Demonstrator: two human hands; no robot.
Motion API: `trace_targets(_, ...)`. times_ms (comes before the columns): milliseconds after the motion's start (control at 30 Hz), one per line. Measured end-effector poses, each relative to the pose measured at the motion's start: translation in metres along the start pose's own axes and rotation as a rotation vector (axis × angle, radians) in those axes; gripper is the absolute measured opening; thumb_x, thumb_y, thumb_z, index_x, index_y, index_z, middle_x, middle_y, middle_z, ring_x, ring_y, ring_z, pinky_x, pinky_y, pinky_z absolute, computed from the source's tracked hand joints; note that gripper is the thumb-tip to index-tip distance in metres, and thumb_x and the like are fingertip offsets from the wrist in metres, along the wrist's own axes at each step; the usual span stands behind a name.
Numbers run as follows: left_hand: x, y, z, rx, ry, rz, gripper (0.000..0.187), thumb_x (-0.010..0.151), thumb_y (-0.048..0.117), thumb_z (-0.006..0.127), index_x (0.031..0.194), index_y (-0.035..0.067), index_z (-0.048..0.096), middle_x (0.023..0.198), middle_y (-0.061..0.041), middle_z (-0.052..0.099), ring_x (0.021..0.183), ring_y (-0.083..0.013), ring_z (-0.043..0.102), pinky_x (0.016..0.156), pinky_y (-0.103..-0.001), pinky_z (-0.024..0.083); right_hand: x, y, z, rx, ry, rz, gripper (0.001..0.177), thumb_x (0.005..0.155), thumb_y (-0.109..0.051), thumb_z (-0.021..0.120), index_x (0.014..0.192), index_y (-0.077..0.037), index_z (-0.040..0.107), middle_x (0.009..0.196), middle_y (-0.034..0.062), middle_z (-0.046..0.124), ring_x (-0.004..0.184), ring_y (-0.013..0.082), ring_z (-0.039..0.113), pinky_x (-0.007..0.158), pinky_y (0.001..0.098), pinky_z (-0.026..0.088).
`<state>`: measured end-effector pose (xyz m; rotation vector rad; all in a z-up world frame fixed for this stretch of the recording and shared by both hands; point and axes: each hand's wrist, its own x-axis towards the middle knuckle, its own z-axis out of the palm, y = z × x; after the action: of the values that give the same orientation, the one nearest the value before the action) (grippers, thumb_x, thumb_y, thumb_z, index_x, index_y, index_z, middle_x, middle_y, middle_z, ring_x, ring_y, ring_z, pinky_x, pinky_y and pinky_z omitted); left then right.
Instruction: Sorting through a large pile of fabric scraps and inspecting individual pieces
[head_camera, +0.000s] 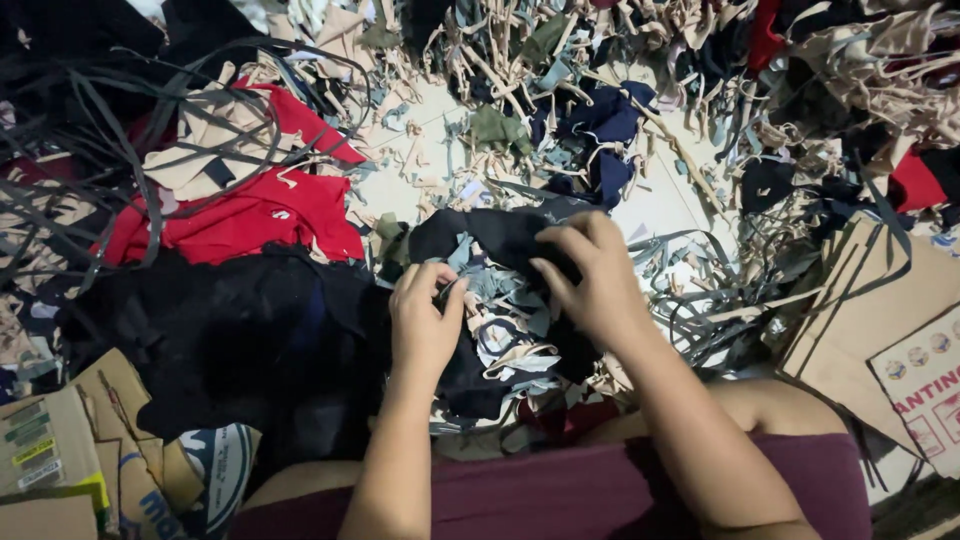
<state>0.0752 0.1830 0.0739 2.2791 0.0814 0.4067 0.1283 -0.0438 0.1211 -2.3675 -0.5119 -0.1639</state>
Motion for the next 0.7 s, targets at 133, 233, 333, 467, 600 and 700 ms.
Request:
trace_targets(133, -0.001, 0.015, 0.0, -0.087, 0.015, -0.052, 0.009, 0.092, 0.017, 0.073, 0.096, 0.014, 0.064, 0.079, -0.011, 0.068, 0.079, -0.0365, 0.068, 0.074, -0.043, 0.054, -0.014, -0.009, 0.039, 0.199, -0.008, -0.034, 0.01, 0.093, -0.025, 0.075, 0.102, -0.021, 0.074, 0.093, 0.0064, 0.064, 0.092, 0.031, 0.067, 0.087, 0.0423, 0.053)
trace_targets(233, -0.006, 0.013, 0.009, -0.321, -0.015, -0.132, 0.006, 0.097, 0.012, 0.066, 0.1, 0.014, 0.061, 0.088, -0.012, 0.075, 0.087, -0.033, 0.073, 0.078, -0.04, 0.056, -0.014, -0.013, 0.049, 0.255, -0.064, -0.088, 0.027, 0.088, -0.029, 0.078, 0.11, -0.014, 0.073, 0.088, 0.0105, 0.066, 0.088, 0.035, 0.067, 0.083, 0.0473, 0.053)
trace_targets(333, -0.007, 0.006, 0.012, -0.493, -0.094, -0.178, 0.015, 0.093, 0.004, 0.066, 0.103, 0.012, 0.061, 0.102, -0.009, 0.077, 0.098, -0.0213, 0.072, 0.09, -0.038, 0.054, -0.012, -0.011, 0.052, 0.391, -0.045, -0.013, 0.012, 0.088, -0.027, 0.079, 0.09, -0.017, 0.074, 0.077, 0.0053, 0.067, 0.079, 0.0294, 0.068, 0.079, 0.0419, 0.053)
trace_targets(467, -0.006, 0.001, 0.012, -0.738, -0.127, -0.195, 0.028, 0.089, -0.008, 0.062, 0.112, 0.006, 0.052, 0.106, -0.012, 0.07, 0.1, -0.0176, 0.067, 0.092, -0.035, 0.053, -0.007, -0.001, 0.047, 0.394, 0.027, -0.051, 0.008, 0.092, -0.021, 0.075, 0.088, -0.015, 0.072, 0.083, 0.0063, 0.07, 0.084, 0.0313, 0.068, 0.082, 0.0416, 0.05)
trace_targets(600, -0.009, 0.002, 0.014, -0.829, -0.138, -0.259, 0.026, 0.092, -0.002, 0.069, 0.114, 0.002, 0.058, 0.095, -0.008, 0.066, 0.09, -0.0144, 0.067, 0.082, -0.029, 0.055, -0.006, -0.03, 0.026, 0.346, -0.076, -0.123, 0.022, 0.088, -0.027, 0.078, 0.105, -0.015, 0.071, 0.099, 0.0068, 0.073, 0.097, 0.0317, 0.068, 0.092, 0.0451, 0.044)
trace_targets(700, -0.013, -0.008, 0.021, -0.764, -0.153, -0.265, 0.015, 0.092, 0.004, 0.073, 0.105, 0.002, 0.065, 0.088, -0.007, 0.07, 0.084, -0.0105, 0.065, 0.077, -0.027, 0.056, -0.013, -0.012, 0.047, 0.338, -0.048, -0.098, 0.013, 0.095, -0.031, 0.071, 0.099, -0.019, 0.071, 0.095, 0.0001, 0.073, 0.095, 0.0258, 0.067, 0.091, 0.0407, 0.043)
